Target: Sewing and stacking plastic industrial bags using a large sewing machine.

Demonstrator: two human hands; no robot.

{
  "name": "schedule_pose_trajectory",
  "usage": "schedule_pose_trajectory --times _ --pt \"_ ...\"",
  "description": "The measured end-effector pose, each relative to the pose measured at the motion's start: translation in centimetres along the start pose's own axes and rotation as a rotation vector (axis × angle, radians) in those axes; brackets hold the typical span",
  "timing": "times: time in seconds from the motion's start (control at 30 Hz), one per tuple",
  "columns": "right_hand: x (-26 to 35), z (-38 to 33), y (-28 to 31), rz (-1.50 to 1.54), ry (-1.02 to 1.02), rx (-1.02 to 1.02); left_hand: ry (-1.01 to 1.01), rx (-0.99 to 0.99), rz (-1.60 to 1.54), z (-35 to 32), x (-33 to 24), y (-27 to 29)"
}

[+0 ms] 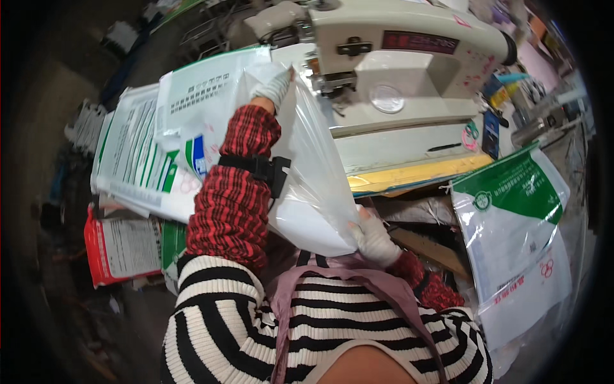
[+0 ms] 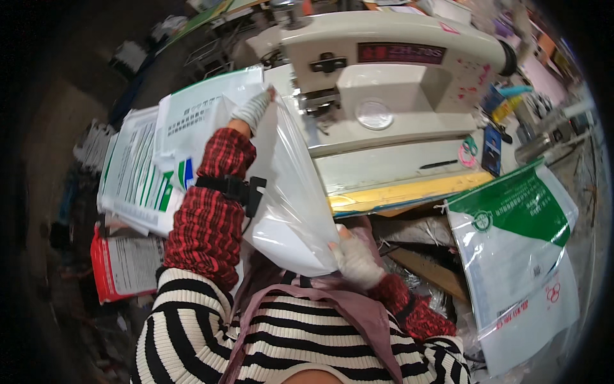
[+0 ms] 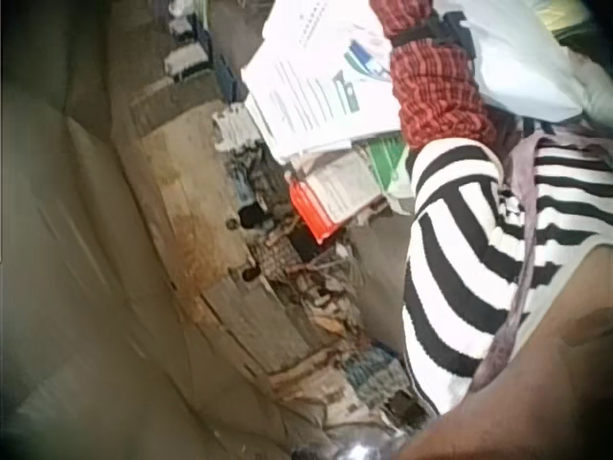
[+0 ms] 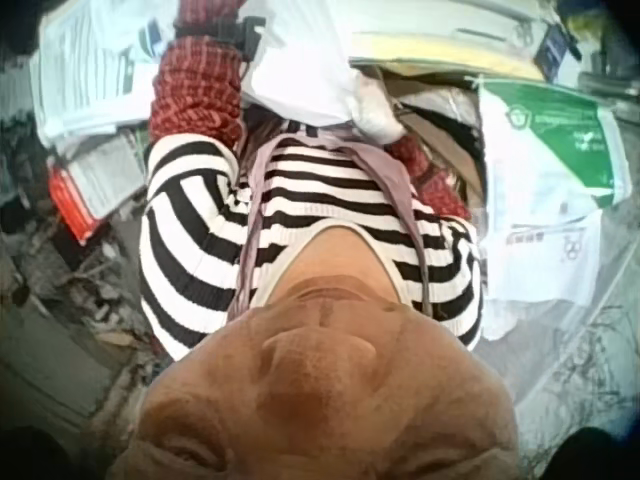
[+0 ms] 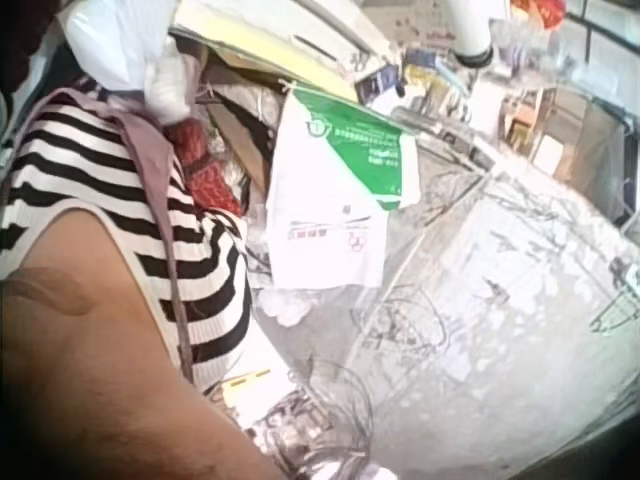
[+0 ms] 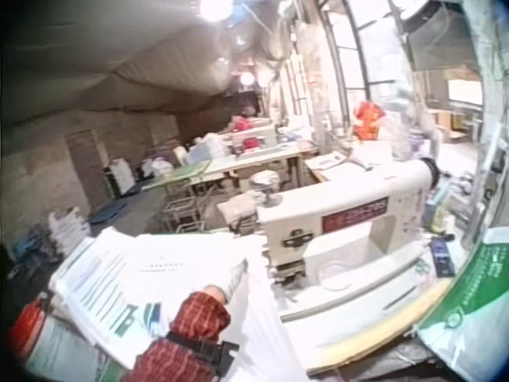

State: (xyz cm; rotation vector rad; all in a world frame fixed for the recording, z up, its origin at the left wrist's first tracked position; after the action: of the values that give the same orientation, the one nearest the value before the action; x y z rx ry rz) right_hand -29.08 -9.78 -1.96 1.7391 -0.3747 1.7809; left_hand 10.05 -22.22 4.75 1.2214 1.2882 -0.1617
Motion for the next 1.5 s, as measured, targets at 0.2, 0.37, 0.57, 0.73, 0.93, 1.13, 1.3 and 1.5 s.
schedule_pose_trajectory --times 0.2,0.37,0.57,0.73,0.93,1.13,1.3,1.5 --pt "0.6 -6.1 5.9 -0.608 -0.1 -0.041 0.0 -0.014 0.068 -1.5 1.8 -10.4" --pt "2.9 -2.0 5.9 -0.672 -0.03 -0.012 -0.042 -0.184 0.128 -1.1 2.9 -11.5" --pt "2.3 10.1 2.0 -0.732 -0.104 0.142 -0.35 -0.213 0.857 3.0 2.2 -6.4" --pt "-1.5 20.2 3.6 -0.142 -0.389 0.104 -0.519 0.039 0.872 -4.8 5.1 2.9" --pt "-1.5 21.3 2.8 -0.147 -0.184 0.193 -0.717 0.382 0.843 -21.3 2.7 -1.4" --pt "-0.6 21.4 3.0 -0.496 -0.062 0.321 -0.309 0.352 -0.069 -19.3 -3.6 -3.0" --pt "1.3 20.6 2.2 -0.649 -0.105 0.384 -0.266 0.865 0.259 -21.6 0.3 -6.1" --pt "1.0 18.4 1.7 -0.621 -0.34 0.2 -0.423 0.793 0.734 -18.6 -3.8 -2.7"
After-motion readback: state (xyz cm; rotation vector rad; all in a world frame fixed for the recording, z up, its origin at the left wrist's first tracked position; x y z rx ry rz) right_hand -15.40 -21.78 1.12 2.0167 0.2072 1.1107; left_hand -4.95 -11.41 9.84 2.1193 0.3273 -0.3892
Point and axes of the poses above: each hand's wrist, its own z-axis towards the middle knuckle, its own y-axis out of the back of the hand, x = y × z, the point moved 4 cm from there along z, towards the middle knuckle, and after that the axes turned 2 degrees about -x, right-handed, at the moved point
